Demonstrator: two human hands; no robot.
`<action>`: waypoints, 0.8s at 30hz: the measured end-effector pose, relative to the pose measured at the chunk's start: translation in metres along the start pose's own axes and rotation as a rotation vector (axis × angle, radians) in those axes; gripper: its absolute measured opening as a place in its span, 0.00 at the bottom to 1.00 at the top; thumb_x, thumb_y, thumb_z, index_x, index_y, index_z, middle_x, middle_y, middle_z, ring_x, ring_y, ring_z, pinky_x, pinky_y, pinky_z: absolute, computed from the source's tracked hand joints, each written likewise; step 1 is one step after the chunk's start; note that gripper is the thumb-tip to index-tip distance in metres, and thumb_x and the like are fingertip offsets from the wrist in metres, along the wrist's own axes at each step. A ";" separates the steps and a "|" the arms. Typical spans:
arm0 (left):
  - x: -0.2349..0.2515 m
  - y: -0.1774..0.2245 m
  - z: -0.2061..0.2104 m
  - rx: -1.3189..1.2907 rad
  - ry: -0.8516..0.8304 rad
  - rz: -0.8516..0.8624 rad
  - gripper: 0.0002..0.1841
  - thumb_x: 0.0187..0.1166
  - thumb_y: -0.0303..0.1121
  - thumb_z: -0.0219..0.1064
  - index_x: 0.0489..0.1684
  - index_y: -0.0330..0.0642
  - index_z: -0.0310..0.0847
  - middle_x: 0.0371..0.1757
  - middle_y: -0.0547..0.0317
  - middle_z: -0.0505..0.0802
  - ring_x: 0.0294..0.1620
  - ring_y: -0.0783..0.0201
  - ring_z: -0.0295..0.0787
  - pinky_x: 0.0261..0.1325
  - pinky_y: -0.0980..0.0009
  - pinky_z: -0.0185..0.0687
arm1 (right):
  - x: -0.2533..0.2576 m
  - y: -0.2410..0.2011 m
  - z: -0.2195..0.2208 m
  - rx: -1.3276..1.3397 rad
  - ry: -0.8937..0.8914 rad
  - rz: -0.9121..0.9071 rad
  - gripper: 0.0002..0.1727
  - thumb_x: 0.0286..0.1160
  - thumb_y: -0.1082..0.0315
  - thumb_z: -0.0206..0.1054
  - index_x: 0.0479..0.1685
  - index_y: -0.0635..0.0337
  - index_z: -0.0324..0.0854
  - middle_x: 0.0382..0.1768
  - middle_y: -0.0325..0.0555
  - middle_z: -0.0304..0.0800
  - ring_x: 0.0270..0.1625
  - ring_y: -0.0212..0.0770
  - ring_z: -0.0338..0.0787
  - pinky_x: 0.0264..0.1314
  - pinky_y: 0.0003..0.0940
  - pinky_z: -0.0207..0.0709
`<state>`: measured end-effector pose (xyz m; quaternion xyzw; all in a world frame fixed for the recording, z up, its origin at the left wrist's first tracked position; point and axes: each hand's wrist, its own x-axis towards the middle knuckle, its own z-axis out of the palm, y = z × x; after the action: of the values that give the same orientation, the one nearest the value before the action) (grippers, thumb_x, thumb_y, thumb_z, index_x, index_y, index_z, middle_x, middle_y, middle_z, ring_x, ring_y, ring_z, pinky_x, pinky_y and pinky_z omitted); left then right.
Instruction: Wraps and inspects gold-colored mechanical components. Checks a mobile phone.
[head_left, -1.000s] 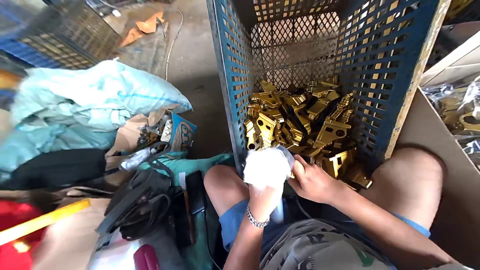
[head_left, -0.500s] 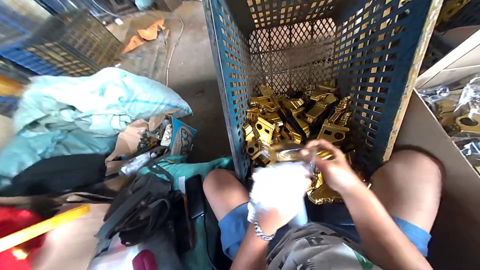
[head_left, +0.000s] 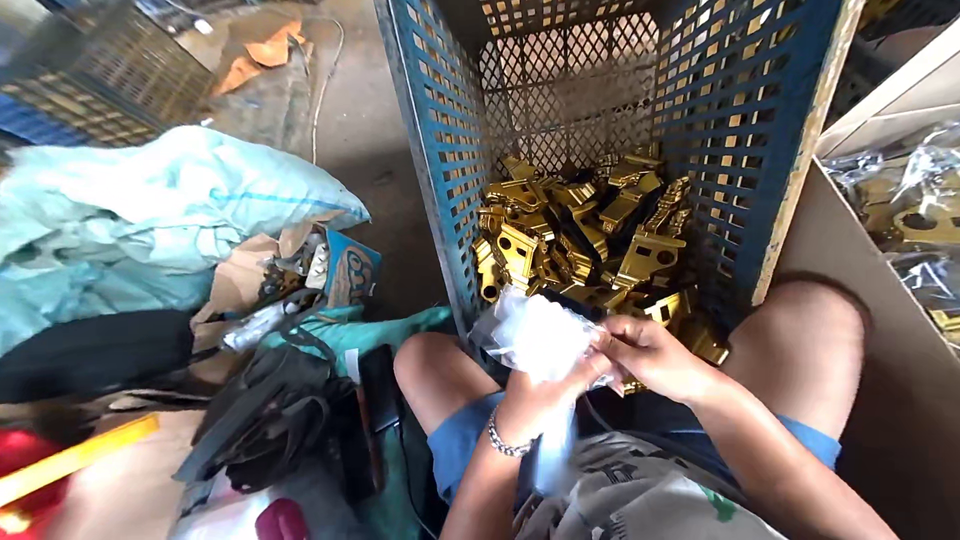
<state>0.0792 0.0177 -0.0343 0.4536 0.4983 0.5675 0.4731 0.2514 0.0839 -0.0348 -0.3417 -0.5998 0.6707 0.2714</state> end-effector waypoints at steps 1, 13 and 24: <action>0.005 -0.007 -0.010 0.166 0.102 0.076 0.14 0.70 0.26 0.75 0.49 0.28 0.82 0.38 0.62 0.94 0.40 0.75 0.91 0.49 0.76 0.89 | -0.004 0.003 -0.001 0.006 -0.027 0.018 0.10 0.87 0.66 0.59 0.38 0.56 0.82 0.22 0.23 0.81 0.20 0.18 0.80 0.26 0.16 0.80; 0.011 -0.009 -0.028 0.044 0.332 -0.001 0.12 0.68 0.23 0.74 0.46 0.29 0.80 0.33 0.64 0.93 0.34 0.70 0.93 0.47 0.71 0.92 | 0.005 -0.003 -0.004 -0.076 0.013 0.057 0.14 0.90 0.64 0.55 0.42 0.63 0.84 0.27 0.30 0.87 0.25 0.22 0.86 0.33 0.21 0.86; -0.001 -0.020 -0.019 0.160 -0.040 0.125 0.13 0.55 0.21 0.81 0.34 0.37 0.84 0.28 0.74 0.88 0.33 0.83 0.84 0.44 0.84 0.83 | 0.015 0.006 -0.005 -0.350 -0.200 -0.110 0.10 0.64 0.69 0.77 0.25 0.64 0.83 0.23 0.36 0.86 0.23 0.19 0.83 0.29 0.14 0.78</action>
<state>0.0620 0.0156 -0.0559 0.5313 0.5034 0.5451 0.4089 0.2467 0.0979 -0.0428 -0.2818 -0.7489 0.5711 0.1834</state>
